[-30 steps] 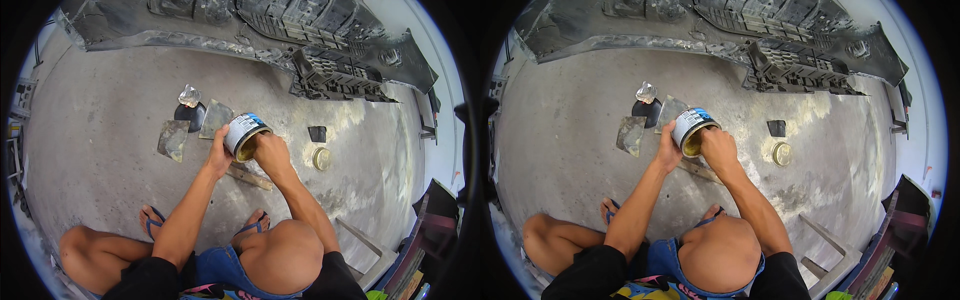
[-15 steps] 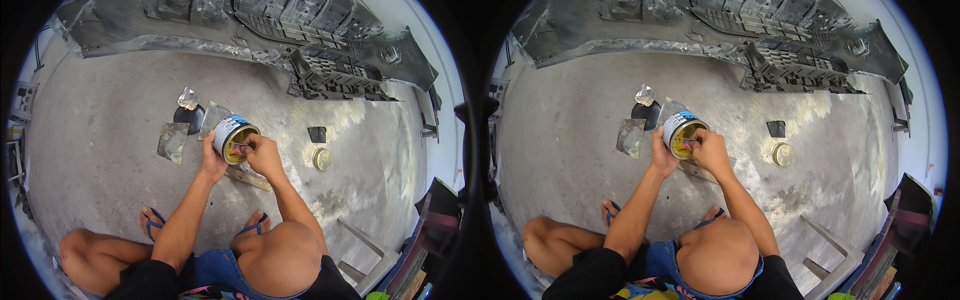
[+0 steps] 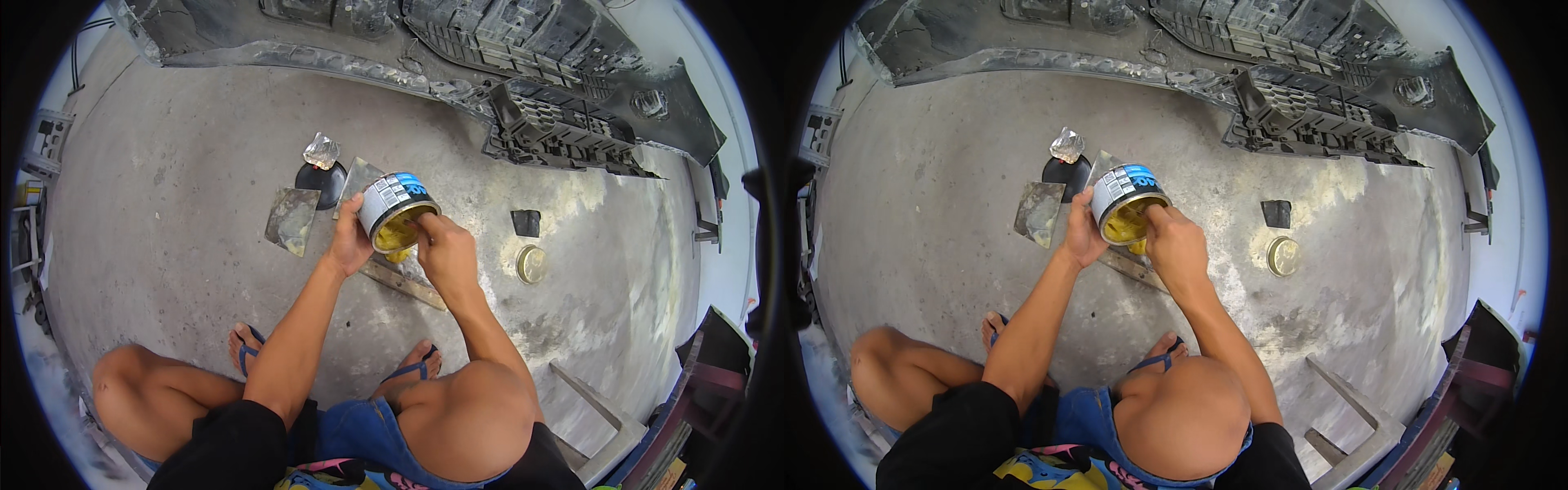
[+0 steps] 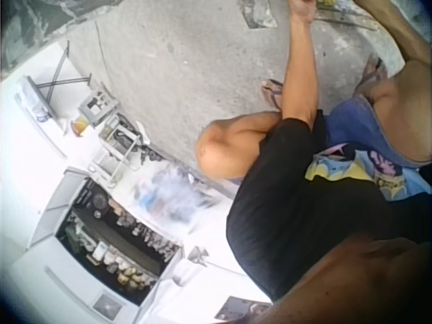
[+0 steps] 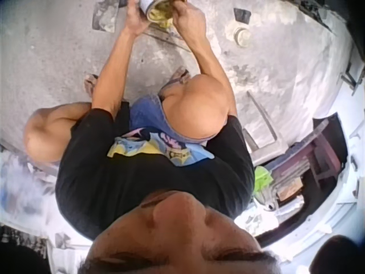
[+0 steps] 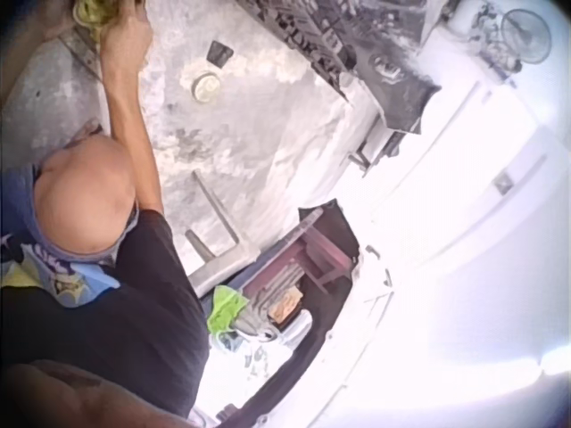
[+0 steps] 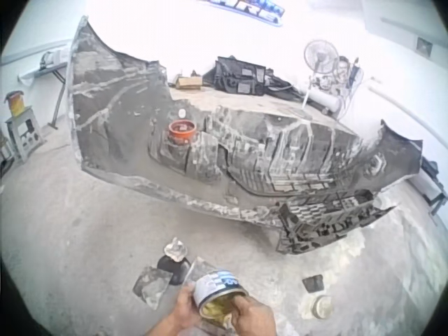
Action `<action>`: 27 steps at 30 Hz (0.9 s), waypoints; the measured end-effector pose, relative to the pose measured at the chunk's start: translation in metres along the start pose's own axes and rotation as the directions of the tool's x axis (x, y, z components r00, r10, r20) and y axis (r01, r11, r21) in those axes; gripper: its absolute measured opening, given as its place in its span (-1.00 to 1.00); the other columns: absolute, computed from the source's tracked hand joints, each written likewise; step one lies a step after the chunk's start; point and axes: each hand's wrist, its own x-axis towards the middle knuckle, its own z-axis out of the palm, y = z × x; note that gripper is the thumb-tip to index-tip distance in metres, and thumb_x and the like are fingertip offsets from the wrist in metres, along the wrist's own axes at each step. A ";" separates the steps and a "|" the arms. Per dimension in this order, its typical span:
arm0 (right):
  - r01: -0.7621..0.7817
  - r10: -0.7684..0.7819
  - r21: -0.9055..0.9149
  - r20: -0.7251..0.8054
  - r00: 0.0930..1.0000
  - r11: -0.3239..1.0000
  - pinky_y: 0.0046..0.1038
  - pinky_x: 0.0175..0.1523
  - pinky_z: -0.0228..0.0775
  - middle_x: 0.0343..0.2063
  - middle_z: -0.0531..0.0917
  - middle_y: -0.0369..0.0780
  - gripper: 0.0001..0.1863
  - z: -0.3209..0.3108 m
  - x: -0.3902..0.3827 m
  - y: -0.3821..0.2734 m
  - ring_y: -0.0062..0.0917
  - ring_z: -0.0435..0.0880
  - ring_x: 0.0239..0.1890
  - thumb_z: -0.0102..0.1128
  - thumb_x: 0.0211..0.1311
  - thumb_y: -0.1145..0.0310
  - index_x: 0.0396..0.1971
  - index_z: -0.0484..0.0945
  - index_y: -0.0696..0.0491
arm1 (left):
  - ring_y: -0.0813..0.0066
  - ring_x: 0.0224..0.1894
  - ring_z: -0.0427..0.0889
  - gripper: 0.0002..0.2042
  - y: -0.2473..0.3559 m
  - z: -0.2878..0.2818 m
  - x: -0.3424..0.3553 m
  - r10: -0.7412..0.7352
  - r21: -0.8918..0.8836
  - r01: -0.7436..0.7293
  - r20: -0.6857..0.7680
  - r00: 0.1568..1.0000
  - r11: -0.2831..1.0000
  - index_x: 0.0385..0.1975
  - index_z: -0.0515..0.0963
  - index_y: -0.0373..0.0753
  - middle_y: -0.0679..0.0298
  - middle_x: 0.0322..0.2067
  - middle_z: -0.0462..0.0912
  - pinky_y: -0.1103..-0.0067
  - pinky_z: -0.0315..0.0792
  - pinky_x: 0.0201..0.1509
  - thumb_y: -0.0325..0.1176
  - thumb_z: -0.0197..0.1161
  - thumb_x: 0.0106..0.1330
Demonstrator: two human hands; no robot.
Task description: The person scoops yellow paint from a can onto a flat metal surface using a small brush. They then use a putty knife to scrape and mix the paint on the surface, blending it with a small amount of red pigment. The person continues to mix the paint thoroughly on the metal surface.
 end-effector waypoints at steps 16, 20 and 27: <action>-0.618 0.521 0.727 0.418 0.744 0.299 -0.59 -0.51 0.23 -0.45 0.68 -0.29 -0.83 0.033 -0.009 0.011 -0.73 0.39 -0.65 0.25 0.38 0.50 -0.12 0.70 0.22 | 0.34 0.16 0.63 -0.34 -0.012 -0.008 0.018 -0.065 0.089 0.070 -0.051 0.997 0.994 0.27 0.45 -0.21 0.18 0.11 0.64 0.35 0.48 0.29 0.24 -0.01 0.45; -0.541 0.494 0.840 0.484 0.723 -0.031 -0.62 -0.56 0.20 -0.40 0.67 -0.29 -0.77 0.034 -0.015 0.010 -0.76 0.35 -0.67 0.26 0.40 0.50 0.00 0.60 0.22 | 0.29 0.18 0.63 -0.32 -0.008 -0.006 0.015 -0.044 0.013 0.045 -0.077 0.996 0.999 0.27 0.46 -0.22 0.15 0.14 0.63 0.32 0.47 0.30 0.26 -0.03 0.44; -0.499 0.508 0.864 0.460 0.729 -0.067 -0.67 -0.60 0.18 -0.31 0.71 -0.24 -0.68 0.008 -0.012 0.011 -0.77 0.35 -0.69 0.27 0.41 0.52 0.09 0.53 0.26 | 0.20 0.34 0.49 -0.24 0.001 -0.001 0.012 -0.060 -0.176 0.053 -0.035 0.998 0.983 0.32 0.44 -0.24 0.12 0.26 0.55 0.22 0.32 0.45 0.33 -0.06 0.43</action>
